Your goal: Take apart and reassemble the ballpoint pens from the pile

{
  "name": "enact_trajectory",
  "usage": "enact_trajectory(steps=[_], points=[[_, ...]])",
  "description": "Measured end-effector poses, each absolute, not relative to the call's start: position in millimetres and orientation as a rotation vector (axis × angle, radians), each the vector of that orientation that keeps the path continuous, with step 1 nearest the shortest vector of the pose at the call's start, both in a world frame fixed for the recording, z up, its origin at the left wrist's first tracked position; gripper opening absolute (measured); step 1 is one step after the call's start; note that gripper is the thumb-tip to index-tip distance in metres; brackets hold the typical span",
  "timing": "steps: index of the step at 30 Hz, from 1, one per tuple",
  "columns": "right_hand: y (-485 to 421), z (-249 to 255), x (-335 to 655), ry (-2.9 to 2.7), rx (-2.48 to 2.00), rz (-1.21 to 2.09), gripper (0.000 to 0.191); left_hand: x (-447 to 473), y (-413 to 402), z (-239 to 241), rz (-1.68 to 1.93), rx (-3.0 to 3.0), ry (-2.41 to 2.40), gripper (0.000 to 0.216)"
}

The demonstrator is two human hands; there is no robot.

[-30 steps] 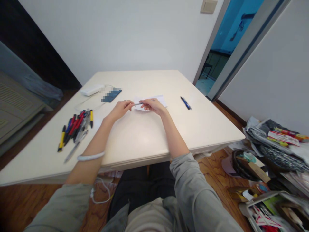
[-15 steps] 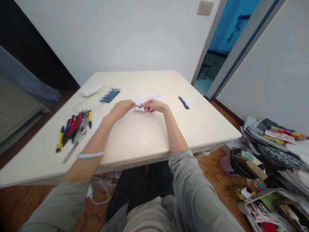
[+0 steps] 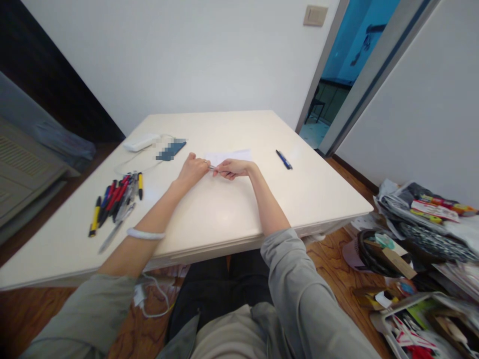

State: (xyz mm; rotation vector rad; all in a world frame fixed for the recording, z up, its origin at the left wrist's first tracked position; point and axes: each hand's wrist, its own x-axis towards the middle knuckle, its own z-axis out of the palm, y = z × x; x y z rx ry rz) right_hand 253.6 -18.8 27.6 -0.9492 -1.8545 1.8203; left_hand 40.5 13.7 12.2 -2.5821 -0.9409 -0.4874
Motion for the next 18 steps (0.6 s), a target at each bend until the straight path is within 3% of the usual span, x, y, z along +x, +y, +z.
enact_trajectory(steps=[5, 11, 18], points=[[-17.5, 21.7, 244.7, -1.939, -0.992, 1.530, 0.024, 41.5, 18.3, 14.2, -0.352, -2.591, -1.110, 0.031], [-6.1, 13.5, 241.2, -2.197, -1.075, 0.919, 0.021, 44.3, 7.7, 19.9, -0.086, -2.531, -1.308, 0.038], [-10.5, 14.5, 232.1, -2.243, -1.065, 0.361, 0.024, 45.1, -1.7, 28.9, -0.082, -2.520, -1.578, 0.040]])
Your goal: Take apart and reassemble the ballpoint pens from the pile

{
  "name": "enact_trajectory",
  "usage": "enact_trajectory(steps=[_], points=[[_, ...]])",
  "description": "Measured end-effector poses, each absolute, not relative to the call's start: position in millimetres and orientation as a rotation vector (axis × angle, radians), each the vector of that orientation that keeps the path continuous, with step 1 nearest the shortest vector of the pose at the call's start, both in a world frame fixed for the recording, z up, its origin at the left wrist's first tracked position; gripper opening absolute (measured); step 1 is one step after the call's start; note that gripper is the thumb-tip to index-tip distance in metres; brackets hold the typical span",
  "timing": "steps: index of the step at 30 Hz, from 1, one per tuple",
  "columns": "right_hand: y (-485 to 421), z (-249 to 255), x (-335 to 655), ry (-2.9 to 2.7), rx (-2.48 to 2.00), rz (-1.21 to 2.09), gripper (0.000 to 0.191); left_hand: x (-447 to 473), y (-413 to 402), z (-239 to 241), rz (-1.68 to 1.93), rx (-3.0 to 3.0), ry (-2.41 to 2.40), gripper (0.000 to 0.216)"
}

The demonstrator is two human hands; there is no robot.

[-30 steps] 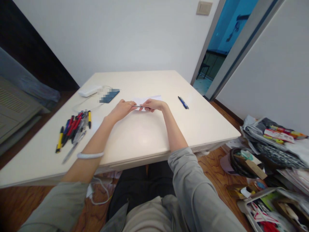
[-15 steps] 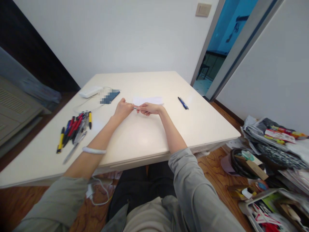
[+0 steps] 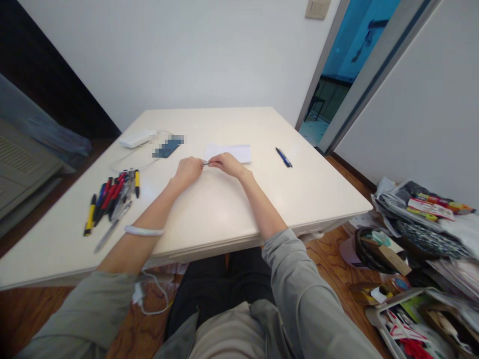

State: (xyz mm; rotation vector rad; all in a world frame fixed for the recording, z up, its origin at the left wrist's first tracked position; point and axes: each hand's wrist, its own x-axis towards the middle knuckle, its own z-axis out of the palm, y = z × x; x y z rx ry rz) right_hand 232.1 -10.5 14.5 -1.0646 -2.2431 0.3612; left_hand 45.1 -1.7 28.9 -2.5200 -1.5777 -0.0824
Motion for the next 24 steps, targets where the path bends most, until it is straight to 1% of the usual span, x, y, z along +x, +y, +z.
enact_trajectory(steps=[2, 5, 8, 10, 13, 15, 18, 21, 24], points=[[-12.1, 15.4, 230.6, -2.233, -1.086, 0.282, 0.022, 45.4, -2.5, 30.2, -0.099, -2.532, -1.618, 0.039], [-11.8, 15.3, 230.0, -2.251, -1.159, 0.324, 0.024, 45.4, -3.6, 31.6, -0.070, -2.518, -1.616, 0.039], [-10.8, 16.6, 230.8, -2.269, -1.230, 0.479, 0.032, 45.6, -4.7, 31.8, -0.034, -2.473, -1.532, 0.042], [-11.2, 19.8, 232.2, -2.287, -1.231, 0.646, 0.038, 46.3, -4.9, 31.0, -0.029, -2.465, -1.471, 0.042], [-13.4, 26.0, 234.8, -2.293, -1.197, 0.837, 0.034, 47.6, -4.3, 29.0, -0.057, -2.490, -1.430, 0.041], [-14.9, 28.8, 235.1, -2.274, -1.176, 0.801, 0.028, 48.4, -3.7, 28.4, -0.076, -2.501, -1.440, 0.040], [-15.9, 28.7, 231.9, -2.222, -1.128, 0.598, 0.019, 48.7, -3.4, 29.2, -0.092, -2.487, -1.482, 0.039], [-15.7, 25.1, 226.7, -2.145, -1.170, 0.445, 0.010, 48.5, -3.8, 30.7, -0.112, -2.469, -1.507, 0.040], [-15.6, 21.7, 223.7, -2.144, -1.269, 0.430, 0.009, 48.0, -4.2, 30.8, -0.130, -2.478, -1.515, 0.041]])
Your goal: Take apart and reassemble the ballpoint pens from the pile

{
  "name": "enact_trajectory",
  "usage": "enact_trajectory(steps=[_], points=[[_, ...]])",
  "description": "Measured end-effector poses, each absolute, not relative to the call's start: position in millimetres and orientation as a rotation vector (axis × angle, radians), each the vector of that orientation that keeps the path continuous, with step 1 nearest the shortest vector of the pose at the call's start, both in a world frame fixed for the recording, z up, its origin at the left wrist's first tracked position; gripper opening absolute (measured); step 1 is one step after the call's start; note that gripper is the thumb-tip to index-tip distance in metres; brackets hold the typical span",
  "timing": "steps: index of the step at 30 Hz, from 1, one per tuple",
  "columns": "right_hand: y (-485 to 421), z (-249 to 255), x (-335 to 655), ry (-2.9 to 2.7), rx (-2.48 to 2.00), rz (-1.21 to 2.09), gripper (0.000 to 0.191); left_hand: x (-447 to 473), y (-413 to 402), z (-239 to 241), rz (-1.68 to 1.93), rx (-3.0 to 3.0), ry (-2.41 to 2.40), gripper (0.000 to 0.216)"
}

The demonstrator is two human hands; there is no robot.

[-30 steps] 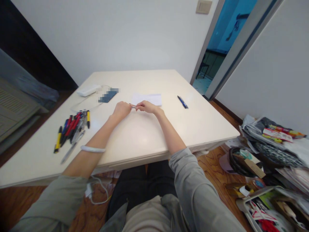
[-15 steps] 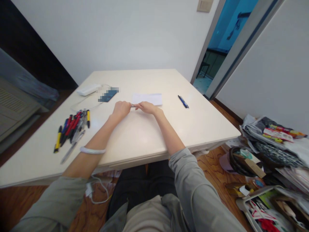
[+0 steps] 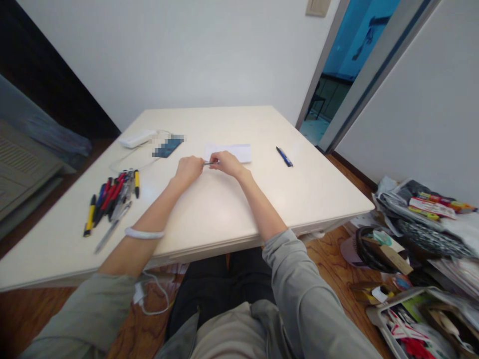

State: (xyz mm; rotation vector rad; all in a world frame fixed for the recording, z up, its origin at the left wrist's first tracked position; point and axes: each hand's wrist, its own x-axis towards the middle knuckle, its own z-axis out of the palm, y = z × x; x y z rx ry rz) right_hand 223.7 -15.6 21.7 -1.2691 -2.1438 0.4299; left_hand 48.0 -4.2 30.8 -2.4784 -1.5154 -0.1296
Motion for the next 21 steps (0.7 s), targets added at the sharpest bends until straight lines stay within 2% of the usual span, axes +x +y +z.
enact_trajectory(steps=[6, 13, 18, 21], points=[[-17.7, 21.4, 227.6, -2.192, -1.189, 0.550, 0.031, 46.2, -4.3, 26.8, -0.107, -2.484, -1.505, 0.038], [-17.7, 20.1, 233.6, -2.169, -1.168, 0.632, 0.024, 37.1, 0.3, 24.7, -0.294, -2.622, -1.469, 0.027], [-15.4, 12.2, 241.7, -2.081, -1.216, 0.738, 0.020, 26.4, 10.6, 22.2, -0.948, -3.087, -1.488, 0.046], [-15.6, 8.5, 245.9, -2.016, -1.196, 0.869, 0.015, 20.6, 12.1, 22.1, -1.428, -3.207, -1.623, 0.047]])
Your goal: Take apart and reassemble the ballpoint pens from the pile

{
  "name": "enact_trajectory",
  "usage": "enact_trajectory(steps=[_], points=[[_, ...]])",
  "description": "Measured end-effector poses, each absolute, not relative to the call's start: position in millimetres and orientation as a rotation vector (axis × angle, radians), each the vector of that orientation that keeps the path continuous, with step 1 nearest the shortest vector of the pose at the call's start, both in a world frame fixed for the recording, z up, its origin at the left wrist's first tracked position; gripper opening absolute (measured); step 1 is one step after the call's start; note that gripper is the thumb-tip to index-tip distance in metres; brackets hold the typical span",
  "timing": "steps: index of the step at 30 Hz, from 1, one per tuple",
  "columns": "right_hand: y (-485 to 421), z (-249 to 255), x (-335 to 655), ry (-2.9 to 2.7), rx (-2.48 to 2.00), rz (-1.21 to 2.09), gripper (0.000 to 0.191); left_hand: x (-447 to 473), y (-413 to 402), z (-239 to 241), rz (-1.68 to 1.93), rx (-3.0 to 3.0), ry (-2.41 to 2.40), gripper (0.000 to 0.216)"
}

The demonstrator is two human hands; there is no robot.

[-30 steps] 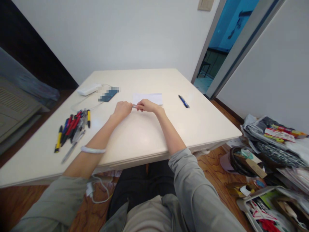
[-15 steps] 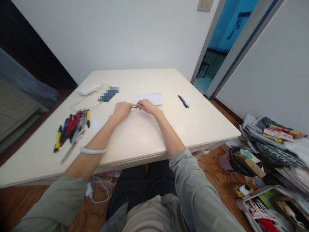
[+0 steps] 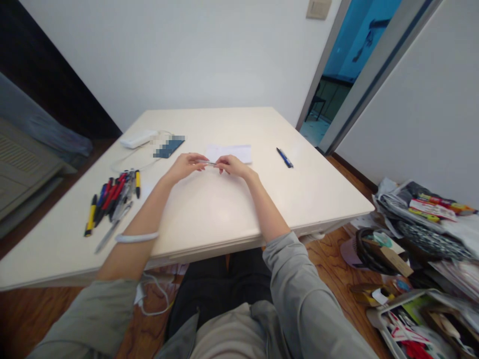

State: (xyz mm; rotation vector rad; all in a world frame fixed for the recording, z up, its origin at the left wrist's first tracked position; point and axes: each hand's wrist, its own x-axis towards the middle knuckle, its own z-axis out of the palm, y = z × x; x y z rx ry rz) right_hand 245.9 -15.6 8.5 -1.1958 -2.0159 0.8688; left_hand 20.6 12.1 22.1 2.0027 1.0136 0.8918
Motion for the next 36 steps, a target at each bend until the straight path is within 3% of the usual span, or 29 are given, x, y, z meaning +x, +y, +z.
enact_trajectory(steps=[8, 11, 18, 26, 36], points=[[-16.6, 11.5, 245.5, -2.050, -1.138, 0.831, 0.015, 30.4, 7.0, 20.3, 0.960, 1.705, 1.106, 0.053], [-18.5, 15.9, 245.5, -2.053, -1.108, 0.802, 0.022, 35.0, 5.6, 21.2, 1.020, 1.682, 1.035, 0.048], [-25.2, 14.8, 248.3, -1.921, -1.190, 1.025, 0.014, 44.9, 3.6, 20.5, 1.024, 1.670, 1.081, 0.045], [-36.6, 14.0, 257.5, -1.976, -1.130, 0.883, 0.024, 56.8, -1.6, 21.2, 1.001, 1.633, 0.940, 0.047], [-41.2, 9.4, 267.9, -1.779, -1.237, 1.014, 0.021, 78.0, -2.6, 15.6, 1.027, 1.445, 0.921, 0.042]])
